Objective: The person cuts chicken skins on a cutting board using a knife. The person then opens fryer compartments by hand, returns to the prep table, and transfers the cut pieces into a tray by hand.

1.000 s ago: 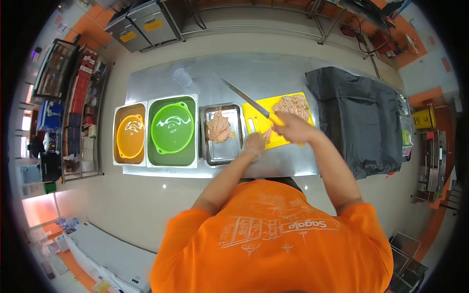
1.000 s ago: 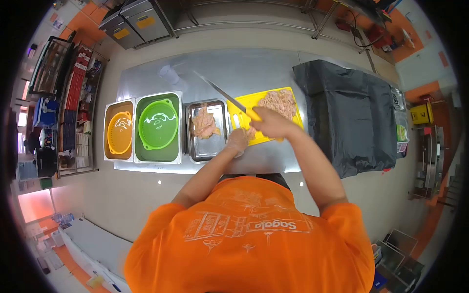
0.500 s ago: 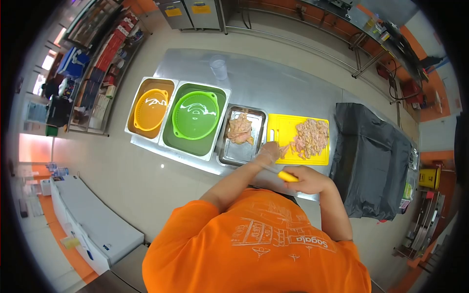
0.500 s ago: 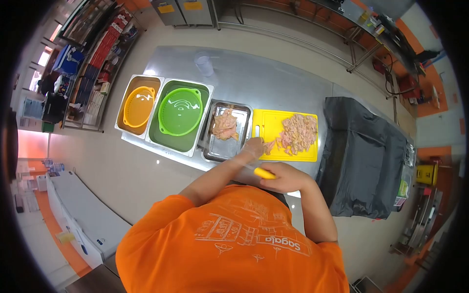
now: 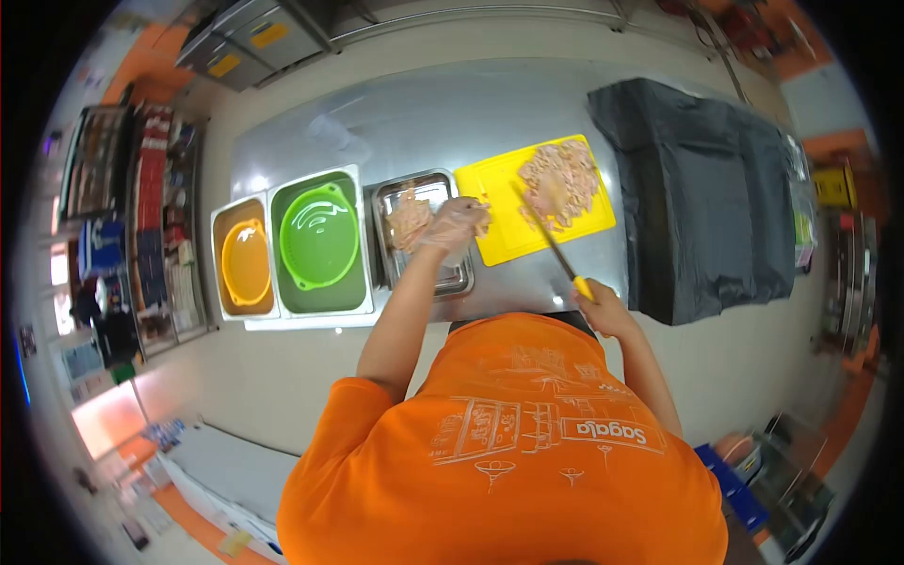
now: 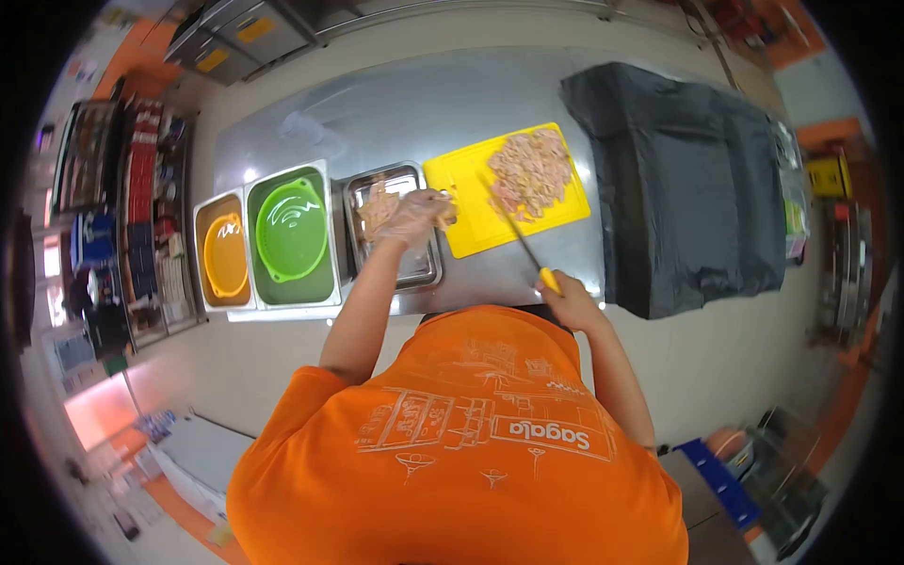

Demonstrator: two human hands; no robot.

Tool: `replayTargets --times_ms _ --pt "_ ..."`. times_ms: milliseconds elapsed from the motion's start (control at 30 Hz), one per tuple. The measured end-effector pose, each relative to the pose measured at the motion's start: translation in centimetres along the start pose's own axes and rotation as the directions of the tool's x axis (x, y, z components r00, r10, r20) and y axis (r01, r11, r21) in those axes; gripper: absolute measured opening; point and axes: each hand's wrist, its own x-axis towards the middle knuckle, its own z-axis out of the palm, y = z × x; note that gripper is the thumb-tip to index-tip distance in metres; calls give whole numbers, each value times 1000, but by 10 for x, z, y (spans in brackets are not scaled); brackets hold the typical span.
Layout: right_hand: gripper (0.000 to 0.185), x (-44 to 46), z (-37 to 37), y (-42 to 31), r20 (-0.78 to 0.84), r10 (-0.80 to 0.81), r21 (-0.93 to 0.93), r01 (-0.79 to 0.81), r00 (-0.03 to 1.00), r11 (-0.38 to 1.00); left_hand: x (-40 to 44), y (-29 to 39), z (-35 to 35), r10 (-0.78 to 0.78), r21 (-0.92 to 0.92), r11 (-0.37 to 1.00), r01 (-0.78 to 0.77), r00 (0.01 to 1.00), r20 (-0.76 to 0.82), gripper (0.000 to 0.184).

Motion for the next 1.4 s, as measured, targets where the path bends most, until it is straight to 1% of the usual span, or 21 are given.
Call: replayTargets --times_ms 33,133,167,267,300,367,467,500,533,600,633,700,733,767,867,900,1000,1100,1200,1300,1400 --pt "41 -6 9 -6 12 -24 -2 24 1000 1000 9 -11 -8 32 8 999 -32 999 -6 27" --pt "42 7 37 39 1 -156 -6 156 988 988 9 0 -20 -17 -84 996 24 997 75 31" --pt "41 7 38 44 -19 -155 -13 155 988 988 13 2 -19 -11 -30 999 14 995 100 33" --pt "38 15 31 70 -121 -100 -55 94 988 994 2 54 5 -46 218 976 25 995 89 31" --pt "35 10 22 60 -162 -48 -92 33 986 995 5 57 12 -40 184 983 17 992 118 30" --pt "34 3 13 51 -204 -56 -169 22 977 985 15 60 28 -25 105 994 7 984 176 28" --pt "33 -12 20 39 -270 -41 -180 -8 962 984 28 53 48 -22 -16 1000 24 994 106 26" --pt "32 -16 23 38 -298 -41 -176 -13 954 984 31 46 55 -25 -30 999 26 998 54 27" --pt "32 -20 25 37 -332 -32 -159 -22 943 987 37 34 61 -73 -42 996 74 997 21 26" --pt "32 -30 30 31 -392 -21 -128 -32 920 991 54 -6 69 -174 -72 983 170 983 -51 25" --pt "32 -34 30 25 -393 -19 -118 -31 919 992 61 -35 70 -177 -110 980 168 981 -78 27" --pt "32 -40 28 10 -394 -16 -100 -25 919 995 93 -123 65 -204 -266 941 207 978 41 32" --pt "31 -37 32 10 -386 -53 -121 7 921 993 98 -147 63 -207 -342 912 229 973 100 34" --pt "31 -31 37 13 -376 -90 -143 39 922 989 71 -107 75 -236 -152 962 225 970 -58 44" --pt "27 -13 54 12 -340 -175 -226 100 924 969 54 -89 81 -269 -99 962 255 947 -177 55" --pt "26 -7 60 10 -327 -200 -256 117 924 960 31 -50 85 -278 7 958 287 934 -224 64" --pt "27 9 74 4 -298 -202 -338 95 933 936 34 -69 80 -212 134 959 250 945 -248 72" --pt "29 16 79 -3 -270 -166 -451 28 949 892 26 -69 76 -43 387 911 144 965 -257 62" --pt "33 19 83 -12 -264 -100 -524 -55 959 850 27 -90 82 287 611 788 -77 924 -253 48" --pt "35 27 90 -5 -288 -92 -556 -88 953 826 30 -106 93 251 608 794 2 910 -331 36" --pt "35 38 99 -1 -280 -37 -569 -135 959 811 30 -115 94 265 610 791 -44 923 -278 28"
